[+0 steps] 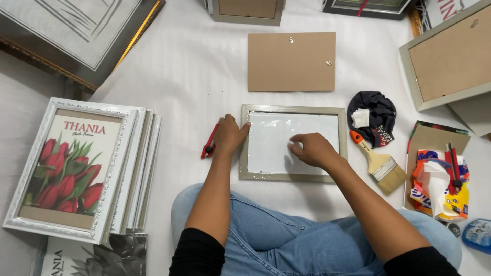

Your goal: Assembling a picture frame by cleaning the glass, inserting paper, and attaching the backboard.

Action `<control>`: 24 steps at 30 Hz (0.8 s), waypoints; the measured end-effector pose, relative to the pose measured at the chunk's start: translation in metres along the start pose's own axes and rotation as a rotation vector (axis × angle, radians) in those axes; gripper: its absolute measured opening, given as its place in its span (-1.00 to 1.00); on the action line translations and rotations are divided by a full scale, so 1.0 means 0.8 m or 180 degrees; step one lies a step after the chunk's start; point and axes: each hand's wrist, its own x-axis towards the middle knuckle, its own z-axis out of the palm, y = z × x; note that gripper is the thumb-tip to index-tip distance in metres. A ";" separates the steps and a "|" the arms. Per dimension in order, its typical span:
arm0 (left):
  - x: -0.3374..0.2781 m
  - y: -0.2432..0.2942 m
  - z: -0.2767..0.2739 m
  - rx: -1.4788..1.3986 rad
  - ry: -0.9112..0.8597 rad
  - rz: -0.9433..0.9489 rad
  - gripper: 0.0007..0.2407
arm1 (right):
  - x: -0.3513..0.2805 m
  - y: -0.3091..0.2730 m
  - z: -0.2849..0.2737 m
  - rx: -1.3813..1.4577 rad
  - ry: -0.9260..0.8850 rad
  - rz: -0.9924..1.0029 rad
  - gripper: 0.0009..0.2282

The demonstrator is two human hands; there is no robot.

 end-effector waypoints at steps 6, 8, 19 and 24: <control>-0.006 0.021 -0.003 0.0115 -0.0119 0.0098 -0.45 | 0.004 -0.010 -0.012 -0.0171 0.0059 0.0138 -0.57; -0.010 0.020 -0.005 0.0157 -0.0198 0.0033 -0.46 | 0.015 0.027 -0.020 0.0206 0.0079 0.0301 -0.61; -0.076 0.079 0.028 0.1079 -0.0252 0.1564 -0.33 | 0.001 0.291 0.010 -0.0495 0.0017 0.1704 -0.51; -0.166 0.113 0.077 0.1221 -0.0875 0.2262 -0.28 | -0.021 0.245 -0.039 -0.0643 0.0361 0.1963 -0.48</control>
